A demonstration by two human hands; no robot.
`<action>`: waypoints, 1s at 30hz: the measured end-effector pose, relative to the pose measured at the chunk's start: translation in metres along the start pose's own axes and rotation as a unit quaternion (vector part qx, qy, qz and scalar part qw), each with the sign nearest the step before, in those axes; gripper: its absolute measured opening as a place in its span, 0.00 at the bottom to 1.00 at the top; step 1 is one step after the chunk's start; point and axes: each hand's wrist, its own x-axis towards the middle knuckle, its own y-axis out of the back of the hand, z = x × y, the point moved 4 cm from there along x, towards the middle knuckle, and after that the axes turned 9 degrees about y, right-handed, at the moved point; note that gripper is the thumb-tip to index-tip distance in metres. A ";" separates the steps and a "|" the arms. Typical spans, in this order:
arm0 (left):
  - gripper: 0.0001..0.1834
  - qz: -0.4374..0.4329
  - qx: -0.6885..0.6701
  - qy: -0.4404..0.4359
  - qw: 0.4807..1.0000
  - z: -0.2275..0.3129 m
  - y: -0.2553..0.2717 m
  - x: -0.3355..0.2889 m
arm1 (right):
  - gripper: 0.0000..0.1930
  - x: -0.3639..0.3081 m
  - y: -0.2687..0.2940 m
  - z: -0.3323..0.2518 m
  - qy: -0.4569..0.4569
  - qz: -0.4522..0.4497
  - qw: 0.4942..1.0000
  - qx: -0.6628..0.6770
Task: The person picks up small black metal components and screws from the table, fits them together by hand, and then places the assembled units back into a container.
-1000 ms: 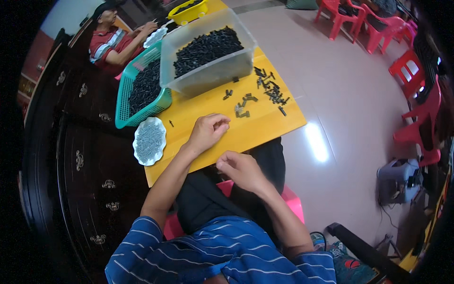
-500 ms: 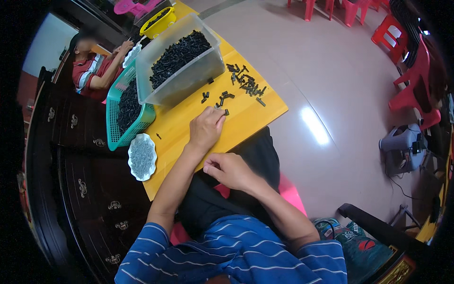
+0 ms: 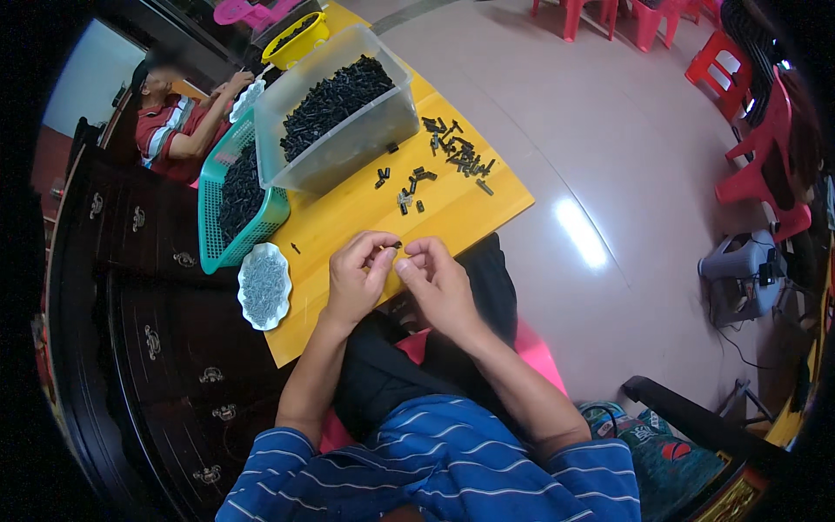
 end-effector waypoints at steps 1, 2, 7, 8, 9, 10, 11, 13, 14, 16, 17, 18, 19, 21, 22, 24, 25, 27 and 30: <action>0.07 0.004 0.001 0.001 1.000 0.001 0.000 -0.002 | 0.13 0.000 -0.001 0.002 0.001 -0.004 1.000 0.000; 0.08 0.002 -0.004 -0.018 1.000 0.004 -0.001 -0.004 | 0.12 0.000 -0.002 0.004 0.008 -0.017 1.000 0.011; 0.10 -0.019 -0.003 -0.083 0.996 0.008 -0.001 -0.006 | 0.10 0.000 -0.003 0.008 -0.027 -0.034 0.993 0.112; 0.11 -0.018 0.011 -0.100 0.995 0.010 -0.001 -0.007 | 0.11 0.000 -0.003 0.002 -0.026 -0.038 0.994 0.097; 0.12 -0.018 0.025 -0.116 0.993 0.012 -0.001 -0.008 | 0.11 0.001 -0.003 -0.001 -0.025 -0.043 0.995 0.083; 0.12 -0.019 0.025 -0.117 0.993 0.014 -0.001 -0.008 | 0.11 0.001 -0.002 -0.001 -0.024 -0.043 0.995 0.083; 0.12 -0.018 0.021 -0.117 0.993 0.015 0.000 -0.008 | 0.11 0.001 -0.001 -0.001 -0.025 -0.042 0.995 0.091; 0.13 -0.016 0.018 -0.116 0.993 0.017 0.001 -0.010 | 0.11 0.001 -0.001 -0.003 -0.026 -0.043 0.994 0.100; 0.13 -0.024 0.006 -0.086 0.996 0.016 0.001 -0.011 | 0.10 0.002 0.000 -0.006 -0.032 -0.042 0.995 0.084; 0.13 -0.032 -0.007 -0.056 0.998 0.013 0.004 -0.009 | 0.09 0.002 0.001 -0.009 -0.039 -0.042 0.996 0.067; 0.13 -0.050 -0.012 -0.066 0.996 0.013 0.005 -0.007 | 0.08 0.002 0.002 -0.009 -0.042 -0.040 0.994 0.091; 0.13 -0.069 -0.017 -0.076 0.995 0.012 0.006 -0.003 | 0.07 0.002 0.002 -0.009 -0.045 -0.037 0.992 0.114; 0.13 -0.068 -0.018 -0.077 0.995 0.008 0.008 0.003 | 0.07 0.002 0.003 -0.011 -0.044 -0.038 0.992 0.113; 0.12 -0.040 0.010 -0.078 0.996 -0.008 0.009 0.016 | 0.06 0.002 0.002 -0.013 -0.091 -0.038 0.982 0.163; 0.12 -0.038 0.010 -0.078 0.996 -0.015 0.010 0.020 | 0.06 0.002 0.001 -0.013 -0.091 -0.041 0.982 0.162; 0.12 -0.014 0.065 -0.059 0.996 -0.032 0.009 0.029 | 0.06 0.002 0.000 -0.012 -0.093 -0.018 0.980 0.175; 0.11 0.019 0.116 -0.066 0.991 -0.042 0.005 0.033 | 0.06 0.003 -0.001 -0.013 -0.094 -0.019 0.980 0.174; 0.10 0.040 0.145 -0.079 0.985 -0.058 -0.002 0.040 | 0.05 0.002 -0.003 -0.016 -0.113 -0.014 0.976 0.186; 0.09 0.069 0.188 -0.109 0.974 -0.063 -0.011 0.049 | 0.05 0.002 -0.003 -0.015 -0.127 -0.018 0.976 0.179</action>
